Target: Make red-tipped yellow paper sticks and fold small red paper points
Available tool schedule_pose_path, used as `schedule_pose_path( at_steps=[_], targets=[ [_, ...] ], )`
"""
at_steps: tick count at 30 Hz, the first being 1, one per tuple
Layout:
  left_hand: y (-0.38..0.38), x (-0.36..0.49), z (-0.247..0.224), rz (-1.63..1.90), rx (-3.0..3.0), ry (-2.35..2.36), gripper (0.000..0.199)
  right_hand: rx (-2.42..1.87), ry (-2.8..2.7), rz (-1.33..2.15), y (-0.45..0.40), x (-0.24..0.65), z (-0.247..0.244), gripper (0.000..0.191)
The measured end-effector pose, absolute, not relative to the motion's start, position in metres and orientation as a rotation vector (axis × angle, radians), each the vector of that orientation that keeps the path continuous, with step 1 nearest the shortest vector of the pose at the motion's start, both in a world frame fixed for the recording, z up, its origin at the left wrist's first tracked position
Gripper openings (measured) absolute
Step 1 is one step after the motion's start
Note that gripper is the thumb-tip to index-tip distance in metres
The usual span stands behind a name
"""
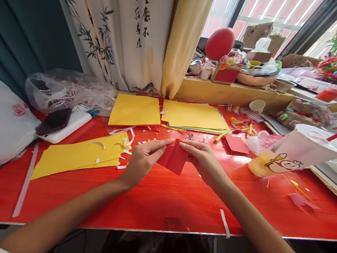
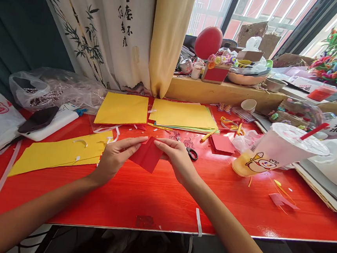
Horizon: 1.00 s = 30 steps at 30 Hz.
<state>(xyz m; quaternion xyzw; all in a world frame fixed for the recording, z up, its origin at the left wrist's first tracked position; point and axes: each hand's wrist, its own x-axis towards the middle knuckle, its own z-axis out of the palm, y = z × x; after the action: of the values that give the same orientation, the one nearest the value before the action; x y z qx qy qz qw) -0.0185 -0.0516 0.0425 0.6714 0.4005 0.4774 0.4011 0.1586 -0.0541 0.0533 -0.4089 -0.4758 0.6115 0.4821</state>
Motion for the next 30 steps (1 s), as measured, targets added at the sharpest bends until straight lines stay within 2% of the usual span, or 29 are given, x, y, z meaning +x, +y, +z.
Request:
schedule_pose_path(
  at_steps=[5,11,19,30],
  targets=[
    [-0.052,-0.018,0.046,1.154,1.737,0.978,0.027,-1.061,-1.159,1.417,-0.054,0.159,0.051,0.022],
    [-0.050,-0.017,0.041,1.135,1.703,0.980,0.018,-1.181,-1.437,1.087,-0.059,0.158,0.054,0.023],
    [-0.050,-0.015,0.037,1.109,1.624,0.955,0.016,-1.168,-1.423,1.161,-0.056,0.159,0.052,0.023],
    [-0.050,-0.016,0.033,1.053,1.636,0.913,0.016,-1.257,-1.533,1.098,-0.056,0.159,0.049,0.024]
  ],
)
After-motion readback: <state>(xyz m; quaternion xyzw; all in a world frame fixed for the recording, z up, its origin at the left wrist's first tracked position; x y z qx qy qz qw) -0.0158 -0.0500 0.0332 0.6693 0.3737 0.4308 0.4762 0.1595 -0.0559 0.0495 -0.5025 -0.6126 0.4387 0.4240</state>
